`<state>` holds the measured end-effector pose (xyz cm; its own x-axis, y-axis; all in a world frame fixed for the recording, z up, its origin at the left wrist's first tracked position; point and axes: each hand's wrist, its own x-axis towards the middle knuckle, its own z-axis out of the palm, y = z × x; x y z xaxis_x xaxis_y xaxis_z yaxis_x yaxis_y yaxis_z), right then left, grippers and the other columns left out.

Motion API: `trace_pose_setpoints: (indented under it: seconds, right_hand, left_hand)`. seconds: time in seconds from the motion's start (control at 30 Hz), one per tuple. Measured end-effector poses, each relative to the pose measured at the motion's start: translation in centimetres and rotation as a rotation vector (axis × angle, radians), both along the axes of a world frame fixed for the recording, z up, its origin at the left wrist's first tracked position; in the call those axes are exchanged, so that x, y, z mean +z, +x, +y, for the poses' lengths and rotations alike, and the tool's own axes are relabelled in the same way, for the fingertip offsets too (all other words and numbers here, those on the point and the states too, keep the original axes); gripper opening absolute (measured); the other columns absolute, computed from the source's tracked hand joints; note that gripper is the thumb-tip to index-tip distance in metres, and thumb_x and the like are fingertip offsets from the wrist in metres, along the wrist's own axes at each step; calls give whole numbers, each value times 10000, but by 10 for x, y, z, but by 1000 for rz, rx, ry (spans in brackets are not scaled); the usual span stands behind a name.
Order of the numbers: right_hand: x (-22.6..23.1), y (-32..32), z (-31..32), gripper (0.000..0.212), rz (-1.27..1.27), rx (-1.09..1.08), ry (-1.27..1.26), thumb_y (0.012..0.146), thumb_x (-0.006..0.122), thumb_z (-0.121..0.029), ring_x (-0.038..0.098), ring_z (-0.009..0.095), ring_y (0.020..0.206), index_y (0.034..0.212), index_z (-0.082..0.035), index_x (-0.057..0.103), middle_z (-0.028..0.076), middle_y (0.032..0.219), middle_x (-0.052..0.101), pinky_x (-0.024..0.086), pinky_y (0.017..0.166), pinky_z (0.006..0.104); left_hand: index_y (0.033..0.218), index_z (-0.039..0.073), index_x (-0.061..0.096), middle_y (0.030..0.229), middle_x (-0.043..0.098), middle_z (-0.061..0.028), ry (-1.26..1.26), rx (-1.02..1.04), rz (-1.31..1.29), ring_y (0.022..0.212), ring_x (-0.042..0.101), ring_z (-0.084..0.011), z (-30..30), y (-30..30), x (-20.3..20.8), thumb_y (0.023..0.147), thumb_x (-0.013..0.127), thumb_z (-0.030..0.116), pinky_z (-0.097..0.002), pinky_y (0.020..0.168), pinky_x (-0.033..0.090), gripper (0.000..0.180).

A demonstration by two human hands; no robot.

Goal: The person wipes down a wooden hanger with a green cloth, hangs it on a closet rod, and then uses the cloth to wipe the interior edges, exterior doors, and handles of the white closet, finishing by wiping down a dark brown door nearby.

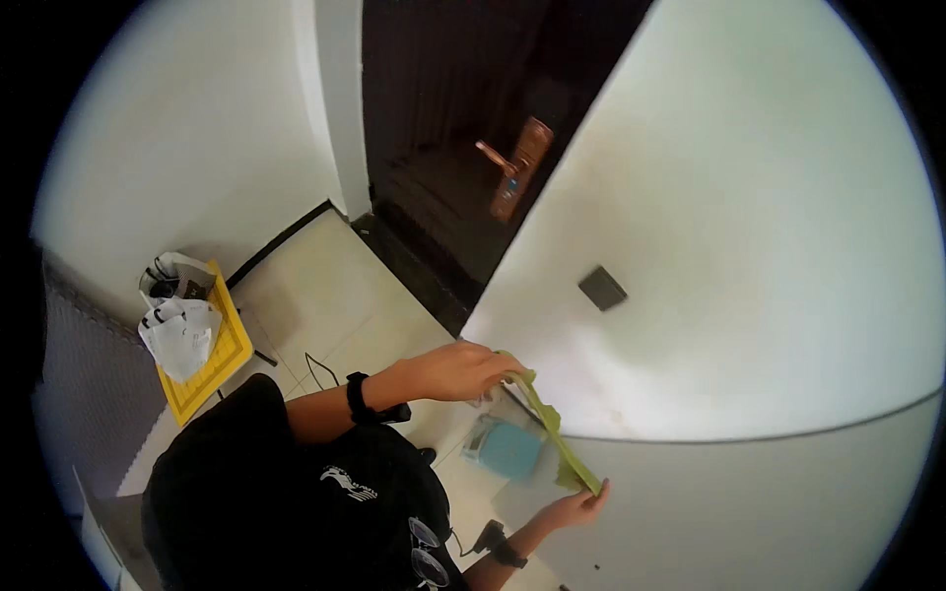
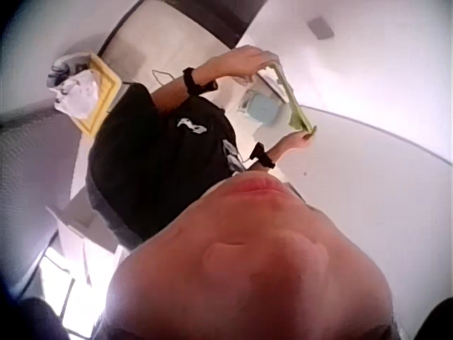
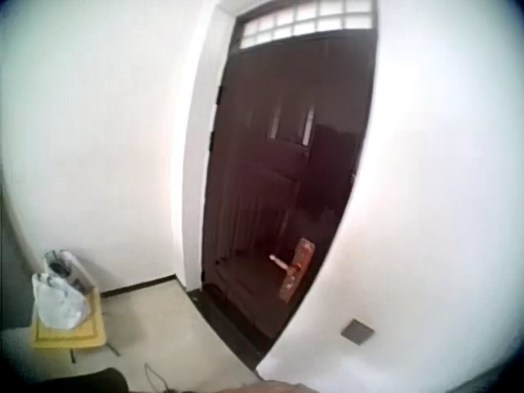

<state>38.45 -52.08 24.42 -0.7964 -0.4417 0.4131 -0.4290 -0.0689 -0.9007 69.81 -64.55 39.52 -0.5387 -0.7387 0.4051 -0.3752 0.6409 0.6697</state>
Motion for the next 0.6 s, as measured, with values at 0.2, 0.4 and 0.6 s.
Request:
trace_pose_setpoints:
  seconds: [0.2, 0.4, 0.6]
  right_hand:
    - [57, 137, -87, 346, -8, 307, -92, 912, 421, 0, 625, 217, 841, 1232, 49, 544, 143, 945, 637, 504, 774, 327]
    - [73, 304, -150, 411, -116, 621, -116, 875, 456, 71, 620, 229, 942, 1284, 58, 495, 162, 1118, 617, 495, 843, 326]
    - [89, 426, -195, 407, -25, 783, -237, 927, 449, 41, 608, 262, 1002, 1333, 57, 424, 204, 1182, 558, 533, 822, 346]
  left_hand:
    - [1106, 67, 529, 713, 645, -148, -207, 255, -79, 676, 631, -367, -5, 154, -2, 867, 551, 136, -442, 604, 494, 249]
    - [1125, 46, 519, 735, 671, -115, -103, 540, -5, 610, 647, -311, 9, 298, 3, 877, 518, 78, -380, 564, 524, 250]
    - [1152, 29, 542, 899, 673, -153, -226, 833, 134, 721, 667, -286, 13, 384, 12, 876, 512, -11, -347, 645, 526, 281]
